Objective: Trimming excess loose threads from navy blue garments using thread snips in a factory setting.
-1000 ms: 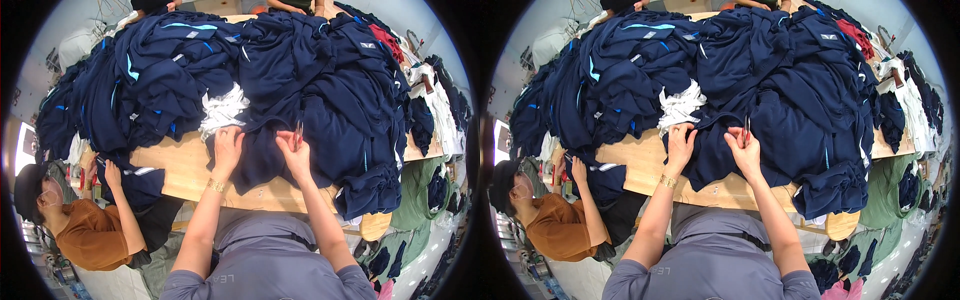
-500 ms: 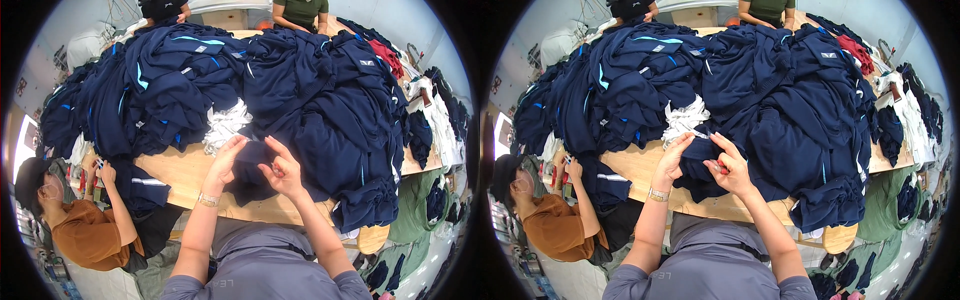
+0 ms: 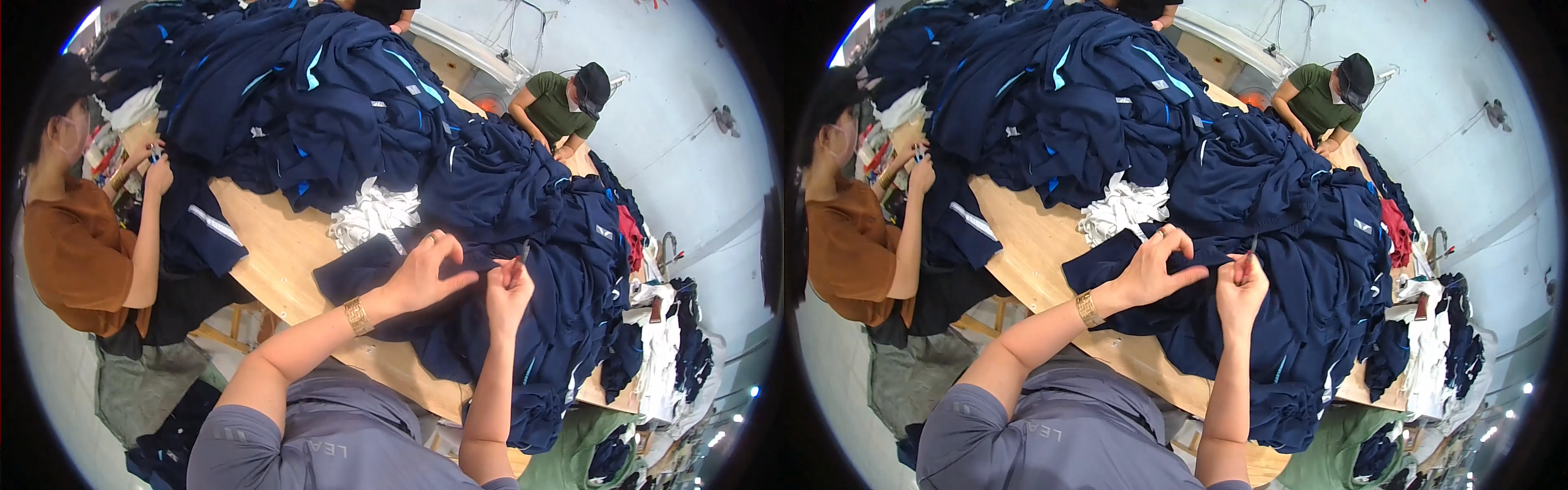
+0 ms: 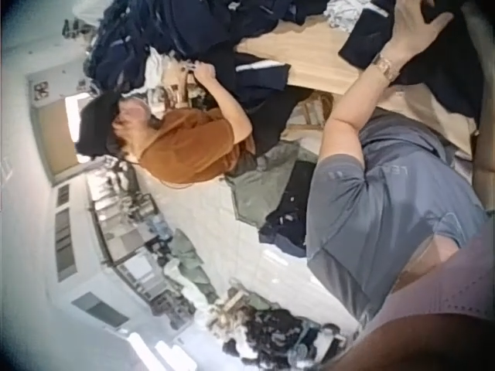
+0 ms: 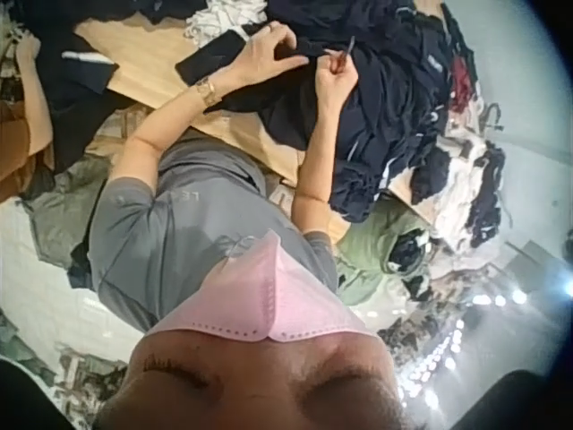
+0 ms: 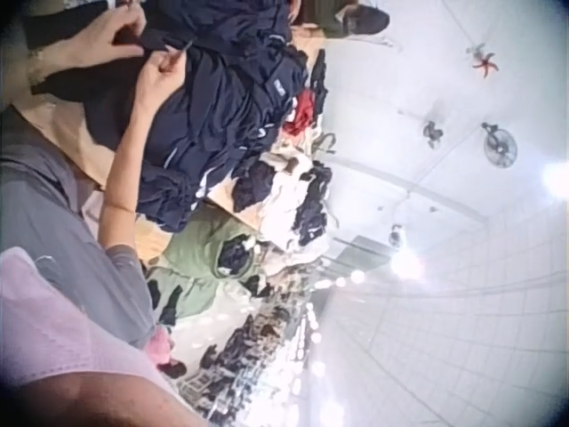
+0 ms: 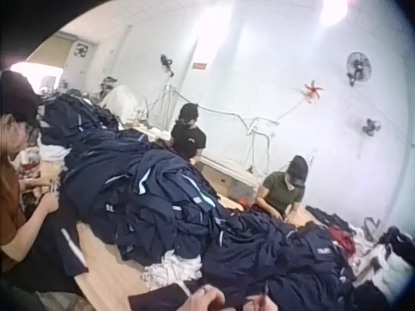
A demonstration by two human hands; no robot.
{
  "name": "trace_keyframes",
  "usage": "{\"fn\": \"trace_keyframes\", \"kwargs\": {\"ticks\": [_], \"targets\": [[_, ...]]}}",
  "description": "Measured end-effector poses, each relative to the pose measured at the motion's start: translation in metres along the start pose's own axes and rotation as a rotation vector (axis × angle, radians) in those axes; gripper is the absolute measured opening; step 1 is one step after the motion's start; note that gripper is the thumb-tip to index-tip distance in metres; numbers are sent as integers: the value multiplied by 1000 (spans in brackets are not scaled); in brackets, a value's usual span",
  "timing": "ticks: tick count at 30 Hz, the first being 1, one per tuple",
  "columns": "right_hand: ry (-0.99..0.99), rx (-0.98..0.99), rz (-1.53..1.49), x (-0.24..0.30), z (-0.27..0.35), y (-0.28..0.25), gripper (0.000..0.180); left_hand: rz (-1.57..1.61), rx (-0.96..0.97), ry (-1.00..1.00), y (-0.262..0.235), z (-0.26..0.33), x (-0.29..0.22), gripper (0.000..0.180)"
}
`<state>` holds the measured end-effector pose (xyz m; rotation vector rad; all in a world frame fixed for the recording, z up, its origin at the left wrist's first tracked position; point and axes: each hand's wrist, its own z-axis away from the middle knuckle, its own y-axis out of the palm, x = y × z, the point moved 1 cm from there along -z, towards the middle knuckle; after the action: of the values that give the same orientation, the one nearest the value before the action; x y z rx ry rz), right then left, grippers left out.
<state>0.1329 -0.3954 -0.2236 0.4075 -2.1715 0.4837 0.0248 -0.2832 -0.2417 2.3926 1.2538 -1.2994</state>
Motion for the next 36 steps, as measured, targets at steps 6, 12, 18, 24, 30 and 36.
{"fn": "trace_keyframes", "kwargs": {"ticks": [6,12,18,24,30,36], "targets": [[425,170,-369,58,-24,-18,23,-390,76,13,-26,14,17,41],[368,-15,-859,78,-43,-77,22,-268,-168,-76,-78,3,16,48],[339,-23,-943,90,-42,-59,22,-484,-327,145,-73,5,-16,38],[349,203,-687,106,-19,-19,19,-132,-195,336,-19,22,-37,44],[455,270,-597,154,-6,-25,16,-38,18,76,-23,0,-21,46],[221,335,-712,118,-21,-34,31,380,319,-447,-99,24,25,47]]}}
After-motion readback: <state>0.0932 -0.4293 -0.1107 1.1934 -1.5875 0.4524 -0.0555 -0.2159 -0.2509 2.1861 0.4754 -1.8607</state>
